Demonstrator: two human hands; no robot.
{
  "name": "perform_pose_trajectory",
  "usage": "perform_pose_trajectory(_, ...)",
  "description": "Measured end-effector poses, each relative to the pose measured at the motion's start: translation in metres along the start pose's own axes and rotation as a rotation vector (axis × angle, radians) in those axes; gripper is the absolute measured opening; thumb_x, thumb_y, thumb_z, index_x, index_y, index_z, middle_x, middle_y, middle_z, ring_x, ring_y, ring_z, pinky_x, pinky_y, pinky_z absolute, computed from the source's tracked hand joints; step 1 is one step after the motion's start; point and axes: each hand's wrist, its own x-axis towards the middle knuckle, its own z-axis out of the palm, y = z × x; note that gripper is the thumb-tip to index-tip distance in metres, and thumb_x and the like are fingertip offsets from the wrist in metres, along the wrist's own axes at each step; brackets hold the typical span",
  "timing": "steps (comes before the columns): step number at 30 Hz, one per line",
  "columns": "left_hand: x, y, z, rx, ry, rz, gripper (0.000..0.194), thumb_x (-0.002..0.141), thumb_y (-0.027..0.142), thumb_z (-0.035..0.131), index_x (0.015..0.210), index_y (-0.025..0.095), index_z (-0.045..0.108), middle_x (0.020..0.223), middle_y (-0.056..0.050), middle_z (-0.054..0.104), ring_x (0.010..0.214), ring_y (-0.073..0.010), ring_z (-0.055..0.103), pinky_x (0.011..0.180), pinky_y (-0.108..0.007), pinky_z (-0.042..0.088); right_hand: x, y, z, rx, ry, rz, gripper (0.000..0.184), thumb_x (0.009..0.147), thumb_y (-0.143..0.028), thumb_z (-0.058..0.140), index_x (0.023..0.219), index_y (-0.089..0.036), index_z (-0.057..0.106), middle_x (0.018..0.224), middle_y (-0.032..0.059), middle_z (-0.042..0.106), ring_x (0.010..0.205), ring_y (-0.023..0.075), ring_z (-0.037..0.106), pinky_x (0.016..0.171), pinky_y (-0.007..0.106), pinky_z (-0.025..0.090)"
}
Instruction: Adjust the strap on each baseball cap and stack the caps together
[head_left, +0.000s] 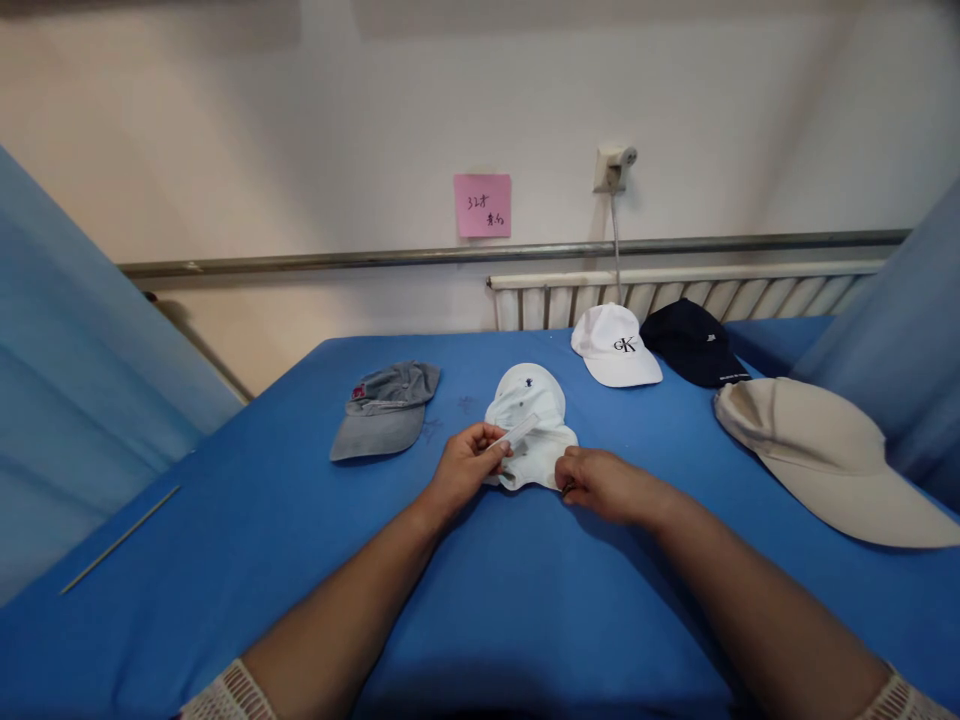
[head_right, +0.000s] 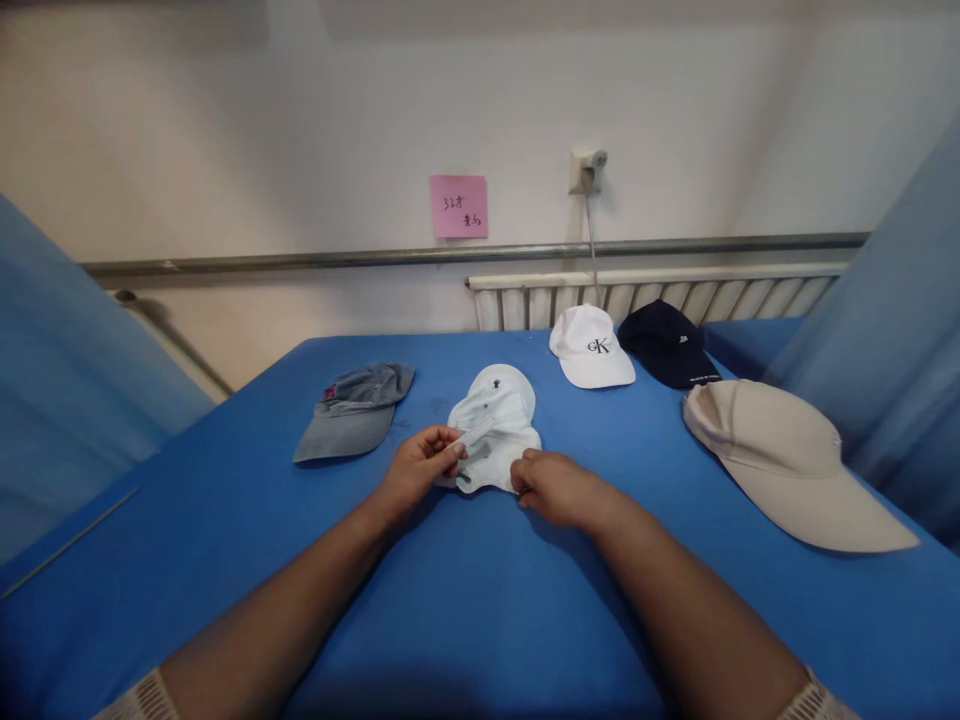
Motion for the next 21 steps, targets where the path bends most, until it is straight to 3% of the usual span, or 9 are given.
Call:
perform_pose_trajectory(6,-0.004,0.005,0.002,-0.003,-0.03,-0.028,0.031,0.07,0.038,0.074,0.083,0.014,0.059,0.073,-0.002,0.065,0.053,-0.0072,0.053,0.052,-0.02,0.043,0.004,0.009,0.0,0.285,0.086,0.048,0.001,0.078,-0.018,0.062,0.078,-0.018,0.061,0.079,0.0002,0.06,0.071,0.0129,0.053,0.067,0.025,0.04)
perform_pose_trajectory(10,-0.008,0.007,0.006,-0.027,-0.093,-0.051,0.033,0.069,0.04,0.075,0.078,0.015,0.057,0.071,-0.002,0.065,0.053,-0.0081,0.054,0.052,-0.021,0.043,0.01,0.017,-0.001,0.801,0.265,0.112,0.022,0.076,-0.037,0.069,0.079,-0.018,0.059,0.072,-0.0012,0.06,0.066,0.0121,0.052,0.065,0.027,0.041)
perform_pose_trajectory(13,-0.011,0.007,0.009,-0.026,-0.153,-0.066,0.033,0.07,0.039,0.075,0.083,0.015,0.058,0.07,-0.002,0.065,0.054,-0.009,0.055,0.052,-0.021,0.043,0.013,0.016,-0.003,1.066,0.393,0.164,0.032,0.071,-0.044,0.075,0.08,-0.018,0.059,0.071,-0.001,0.059,0.061,0.0111,0.05,0.061,0.026,0.04)
perform_pose_trajectory(21,-0.012,-0.002,0.012,0.025,-0.208,-0.078,0.035,0.071,0.041,0.075,0.089,0.014,0.061,0.072,-0.003,0.065,0.054,-0.0087,0.054,0.051,-0.021,0.042,0.015,0.004,0.003,1.283,0.401,0.19,0.036,0.066,-0.045,0.08,0.078,-0.018,0.06,0.074,-0.0008,0.056,0.061,0.0093,0.047,0.06,0.025,0.039)
